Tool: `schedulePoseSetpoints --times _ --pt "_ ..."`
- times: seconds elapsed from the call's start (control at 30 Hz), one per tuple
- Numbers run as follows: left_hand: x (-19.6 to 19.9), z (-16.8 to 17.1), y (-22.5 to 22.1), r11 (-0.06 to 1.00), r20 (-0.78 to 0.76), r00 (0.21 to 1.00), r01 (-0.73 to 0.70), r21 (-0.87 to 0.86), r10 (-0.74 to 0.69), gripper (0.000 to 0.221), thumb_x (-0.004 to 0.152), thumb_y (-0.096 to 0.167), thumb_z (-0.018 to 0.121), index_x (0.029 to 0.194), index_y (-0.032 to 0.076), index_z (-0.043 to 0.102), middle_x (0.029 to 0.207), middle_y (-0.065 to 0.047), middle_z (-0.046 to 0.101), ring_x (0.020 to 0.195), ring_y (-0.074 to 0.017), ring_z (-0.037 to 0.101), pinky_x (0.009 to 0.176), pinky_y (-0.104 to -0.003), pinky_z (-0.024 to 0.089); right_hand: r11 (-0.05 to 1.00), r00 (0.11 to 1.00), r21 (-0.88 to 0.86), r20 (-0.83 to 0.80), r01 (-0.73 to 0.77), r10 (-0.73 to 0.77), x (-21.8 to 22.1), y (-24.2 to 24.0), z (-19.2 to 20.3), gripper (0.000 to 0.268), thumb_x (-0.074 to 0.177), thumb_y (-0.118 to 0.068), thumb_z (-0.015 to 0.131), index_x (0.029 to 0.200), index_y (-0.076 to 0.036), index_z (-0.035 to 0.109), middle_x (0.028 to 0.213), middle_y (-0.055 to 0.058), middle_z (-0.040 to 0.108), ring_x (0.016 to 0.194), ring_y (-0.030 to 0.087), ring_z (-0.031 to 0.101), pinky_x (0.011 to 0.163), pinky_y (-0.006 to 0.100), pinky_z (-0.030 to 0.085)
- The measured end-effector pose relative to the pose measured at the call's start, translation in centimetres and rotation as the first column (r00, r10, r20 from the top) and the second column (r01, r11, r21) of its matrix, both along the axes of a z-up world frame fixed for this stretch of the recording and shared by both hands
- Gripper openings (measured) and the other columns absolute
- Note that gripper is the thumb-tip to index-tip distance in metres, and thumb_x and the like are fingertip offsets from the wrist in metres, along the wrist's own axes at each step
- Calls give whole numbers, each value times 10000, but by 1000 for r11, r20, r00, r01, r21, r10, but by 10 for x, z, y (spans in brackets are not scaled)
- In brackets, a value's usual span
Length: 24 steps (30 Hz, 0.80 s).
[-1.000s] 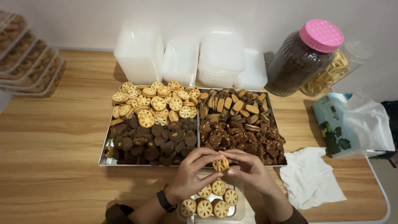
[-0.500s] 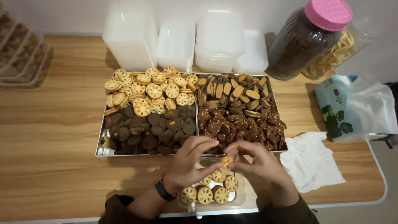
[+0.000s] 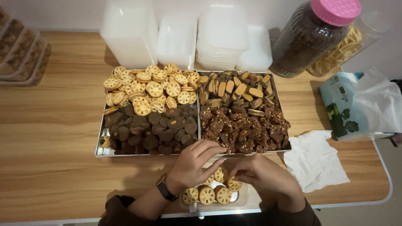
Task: Assembling and packaging various types of cookies from large trays into smaller plastic containers.
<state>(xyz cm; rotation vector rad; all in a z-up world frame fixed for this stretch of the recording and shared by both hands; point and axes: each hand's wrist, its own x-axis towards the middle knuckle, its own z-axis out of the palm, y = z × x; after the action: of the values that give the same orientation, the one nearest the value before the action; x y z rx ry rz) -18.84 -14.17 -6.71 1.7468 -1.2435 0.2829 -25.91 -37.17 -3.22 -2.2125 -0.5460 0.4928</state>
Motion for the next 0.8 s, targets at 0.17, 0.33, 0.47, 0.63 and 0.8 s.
schedulePoseSetpoints --times 0.17,0.33,0.47,0.63,0.8 --pt "2 -3 0 1000 -10 1000 0 22 0 242 1014 179 615 1181 12 665 1119 -145 675 1006 -290 653 879 -405 559 1000 993 7 117 -8 7 0 9 12 111 892 -112 728 953 -161 807 1000 9 822 855 192 806 778 319 614" --pt "1 -7 -2 999 -29 999 23 47 -21 256 1026 186 591 1195 5 659 1122 -146 674 1009 -289 652 874 -407 559 1000 992 -6 126 -26 27 0 10 10 105 894 -100 724 950 -159 791 1147 43 790 1013 241 782 847 355 583" --pt "2 -8 -3 998 -30 999 26 57 -24 244 1028 178 579 1174 0 661 1119 -151 674 1008 -292 647 871 -403 552 999 988 -18 149 -45 47 -1 9 3 125 903 -62 694 946 -136 785 1150 57 782 1000 239 780 848 362 602" --pt "4 -15 -3 995 -23 999 49 91 -47 186 987 46 606 1151 11 686 1081 -108 683 983 -252 647 879 -370 549 997 990 -81 143 -2 14 0 13 8 148 860 -40 713 953 -122 794 1249 64 759 1087 265 752 894 387 589" --pt "5 -16 -2 988 -36 998 61 141 -57 190 974 49 616 1151 32 684 1078 -88 675 980 -252 639 874 -380 524 999 986 -28 162 -43 47 1 16 9 151 905 -14 657 899 -119 766 1215 64 761 1116 260 742 874 369 558"
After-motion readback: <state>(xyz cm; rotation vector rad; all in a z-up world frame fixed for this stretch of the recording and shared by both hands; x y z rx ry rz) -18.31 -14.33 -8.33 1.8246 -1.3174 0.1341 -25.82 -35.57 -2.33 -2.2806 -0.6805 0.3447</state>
